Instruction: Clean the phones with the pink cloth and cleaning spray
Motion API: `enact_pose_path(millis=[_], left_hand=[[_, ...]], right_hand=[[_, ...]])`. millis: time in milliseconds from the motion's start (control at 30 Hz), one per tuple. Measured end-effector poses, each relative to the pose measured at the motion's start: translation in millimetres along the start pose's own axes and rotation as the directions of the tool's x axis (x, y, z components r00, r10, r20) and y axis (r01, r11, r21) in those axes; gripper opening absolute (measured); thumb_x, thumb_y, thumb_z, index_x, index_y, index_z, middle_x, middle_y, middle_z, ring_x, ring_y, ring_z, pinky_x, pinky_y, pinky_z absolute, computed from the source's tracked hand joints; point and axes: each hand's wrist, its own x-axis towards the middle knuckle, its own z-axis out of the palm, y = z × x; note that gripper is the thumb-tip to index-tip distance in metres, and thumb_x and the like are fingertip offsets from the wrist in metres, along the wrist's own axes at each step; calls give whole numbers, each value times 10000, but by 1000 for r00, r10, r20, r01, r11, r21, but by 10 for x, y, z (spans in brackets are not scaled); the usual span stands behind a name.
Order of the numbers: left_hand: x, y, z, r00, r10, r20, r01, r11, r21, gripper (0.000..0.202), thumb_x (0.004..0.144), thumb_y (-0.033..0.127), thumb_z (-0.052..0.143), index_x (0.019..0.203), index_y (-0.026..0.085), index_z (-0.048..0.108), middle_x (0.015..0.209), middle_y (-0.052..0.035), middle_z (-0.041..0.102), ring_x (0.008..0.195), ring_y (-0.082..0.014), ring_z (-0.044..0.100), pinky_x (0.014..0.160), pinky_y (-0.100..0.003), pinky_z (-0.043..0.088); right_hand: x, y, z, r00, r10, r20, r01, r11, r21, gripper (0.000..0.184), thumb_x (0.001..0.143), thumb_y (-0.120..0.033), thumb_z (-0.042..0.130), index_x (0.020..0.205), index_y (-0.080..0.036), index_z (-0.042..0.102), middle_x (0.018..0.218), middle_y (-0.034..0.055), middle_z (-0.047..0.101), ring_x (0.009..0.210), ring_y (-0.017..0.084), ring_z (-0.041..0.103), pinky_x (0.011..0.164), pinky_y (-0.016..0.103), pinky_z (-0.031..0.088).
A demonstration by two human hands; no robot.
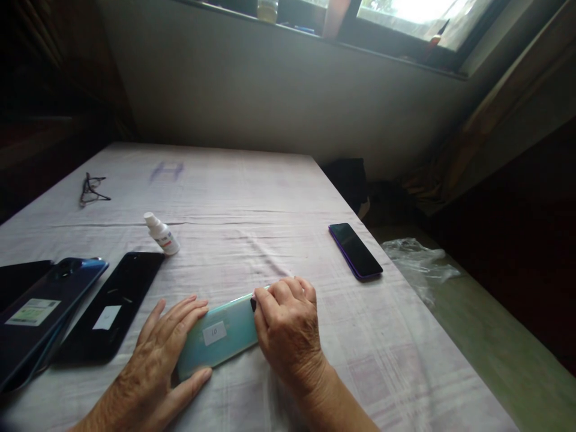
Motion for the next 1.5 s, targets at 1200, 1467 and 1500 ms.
enact_pose_path(millis=[1200, 1467, 1500], left_hand=[[-49, -118, 63, 991, -52, 126, 55, 998, -21, 716, 844, 346, 650, 1497, 210, 388, 1555, -117, 477, 1470, -335, 380, 1244, -574, 184], [-42, -125, 57, 989, -63, 135, 65, 998, -13, 729, 829, 335, 661, 1496, 228, 388, 1556, -113, 479, 1461, -342, 396, 1239, -576, 209], [-42, -125, 56, 989, -63, 137, 66, 998, -14, 728, 828, 340, 662, 1494, 228, 390, 1555, -113, 481, 1460, -342, 396, 1240, -575, 208]], right_hand=[[-52, -12, 92, 996, -21, 91, 14, 997, 78, 152, 879, -138, 638, 958, -235, 725, 800, 10, 626, 829, 204, 519, 933, 382, 336], [-94, 187, 45, 996, 57, 65, -56, 998, -16, 186, 883, -115, 631, 965, -239, 742, 807, 16, 648, 822, 212, 532, 909, 388, 322], [-97, 207, 41, 996, 65, 62, -63, 998, -27, 185, 885, -116, 632, 964, -238, 746, 806, 17, 649, 821, 213, 534, 905, 388, 323]])
